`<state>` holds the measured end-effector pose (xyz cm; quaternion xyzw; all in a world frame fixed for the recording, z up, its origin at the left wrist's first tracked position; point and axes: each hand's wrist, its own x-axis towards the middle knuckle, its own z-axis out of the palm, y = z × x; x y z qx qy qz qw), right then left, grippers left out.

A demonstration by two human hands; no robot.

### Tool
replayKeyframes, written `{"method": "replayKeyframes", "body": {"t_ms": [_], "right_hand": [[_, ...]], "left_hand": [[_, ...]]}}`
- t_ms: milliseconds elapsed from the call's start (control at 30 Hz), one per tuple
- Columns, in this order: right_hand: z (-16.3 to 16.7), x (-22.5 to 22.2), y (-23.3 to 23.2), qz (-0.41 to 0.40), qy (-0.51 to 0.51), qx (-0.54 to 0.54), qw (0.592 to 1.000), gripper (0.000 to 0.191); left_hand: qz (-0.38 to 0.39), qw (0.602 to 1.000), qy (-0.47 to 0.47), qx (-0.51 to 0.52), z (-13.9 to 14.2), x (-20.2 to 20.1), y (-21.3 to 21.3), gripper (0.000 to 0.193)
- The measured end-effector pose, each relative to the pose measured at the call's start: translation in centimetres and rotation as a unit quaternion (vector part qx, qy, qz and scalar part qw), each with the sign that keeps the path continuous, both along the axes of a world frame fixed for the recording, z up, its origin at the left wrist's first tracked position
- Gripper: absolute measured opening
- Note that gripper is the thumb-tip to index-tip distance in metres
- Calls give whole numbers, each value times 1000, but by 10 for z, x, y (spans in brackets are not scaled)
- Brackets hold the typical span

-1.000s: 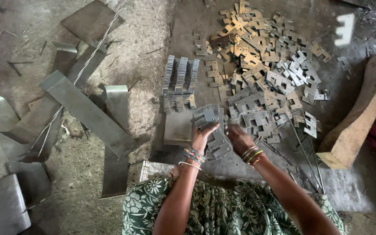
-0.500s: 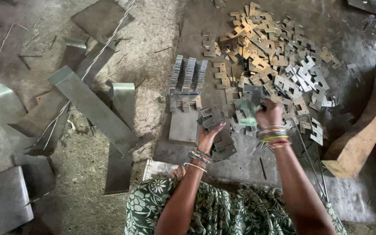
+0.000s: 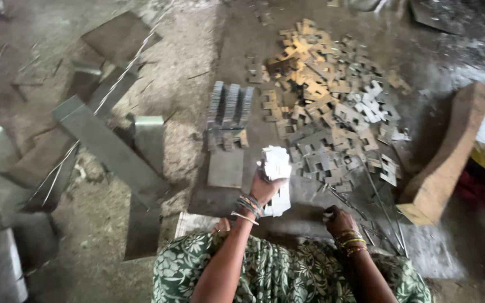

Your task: The person sits on the floor and sorts small metal brackets from a large pile. They pick up individual pieces, align them, and stack them into neat piles. The person occasionally uses a metal rod to move parts around. The task continues with repetitive sorting and stacking of the metal pieces.

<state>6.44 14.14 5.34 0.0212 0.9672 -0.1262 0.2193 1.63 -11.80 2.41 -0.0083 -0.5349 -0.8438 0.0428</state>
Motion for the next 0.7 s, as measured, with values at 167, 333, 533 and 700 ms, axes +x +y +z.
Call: {"method": "replayKeyframes", "body": {"t_ms": [167, 333, 533, 700], "right_hand": [[22, 14, -9, -17, 208, -216, 954, 118], [39, 24, -32, 6, 195, -165, 967, 130], [38, 25, -19, 42, 237, -150, 959, 110], [40, 32, -22, 51, 249, -179, 950, 97]], "left_hand": [[-232, 772, -28, -591, 3, 19, 37, 93], [-279, 665, 68, -689, -24, 34, 64, 79], [-286, 655, 35, -699, -21, 39, 72, 77], [-284, 656, 55, -697, -4, 44, 69, 59]]}}
